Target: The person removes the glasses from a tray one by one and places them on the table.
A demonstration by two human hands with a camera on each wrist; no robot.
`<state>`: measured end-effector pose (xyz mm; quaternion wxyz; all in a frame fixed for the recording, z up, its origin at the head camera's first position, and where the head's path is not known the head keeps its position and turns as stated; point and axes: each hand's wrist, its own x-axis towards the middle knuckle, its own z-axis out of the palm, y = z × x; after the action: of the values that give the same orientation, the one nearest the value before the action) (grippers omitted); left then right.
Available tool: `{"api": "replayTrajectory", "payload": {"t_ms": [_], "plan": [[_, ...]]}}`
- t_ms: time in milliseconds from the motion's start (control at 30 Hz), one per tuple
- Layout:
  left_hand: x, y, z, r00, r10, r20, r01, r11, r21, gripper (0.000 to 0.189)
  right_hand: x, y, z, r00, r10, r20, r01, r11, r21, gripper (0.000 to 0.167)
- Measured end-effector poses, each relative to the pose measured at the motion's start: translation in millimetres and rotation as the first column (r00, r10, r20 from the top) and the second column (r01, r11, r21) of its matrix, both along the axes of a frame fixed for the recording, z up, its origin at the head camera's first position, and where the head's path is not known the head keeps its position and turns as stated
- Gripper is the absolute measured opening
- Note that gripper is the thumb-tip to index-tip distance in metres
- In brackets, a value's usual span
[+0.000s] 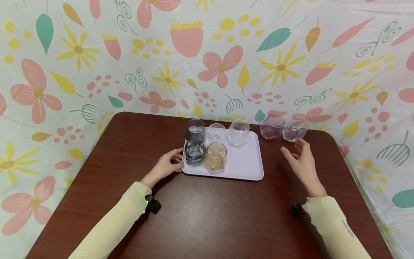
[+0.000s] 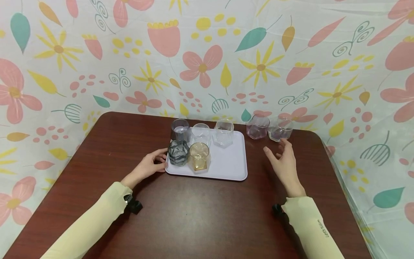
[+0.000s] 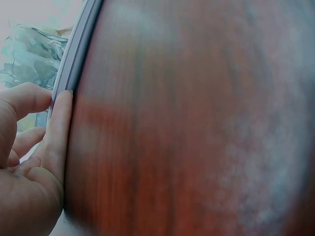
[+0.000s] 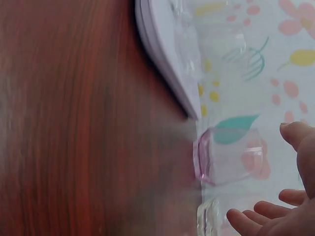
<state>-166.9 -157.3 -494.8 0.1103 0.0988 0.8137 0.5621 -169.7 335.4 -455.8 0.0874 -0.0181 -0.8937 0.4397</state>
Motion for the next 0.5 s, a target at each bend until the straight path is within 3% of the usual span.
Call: {"api": "replayTrajectory", "payload": {"t_ms": [67,500], "plan": [[-5.2,-2.1,-11.3,1.0,0.004,-0.004,-0.004,1.0,-0.009,0.063,2.2,-6.2,2.0,1.0,0.015,-0.012,-0.015,1.0,-0.005,0.082],[-7.1,-2.4,-15.6,1.0,0.004,-0.002,-0.004,1.0,0.013,0.063,0.6,-43.8,9.0,0.991,0.123,-0.05,-0.123,0.992,0.016,0.084]]}}
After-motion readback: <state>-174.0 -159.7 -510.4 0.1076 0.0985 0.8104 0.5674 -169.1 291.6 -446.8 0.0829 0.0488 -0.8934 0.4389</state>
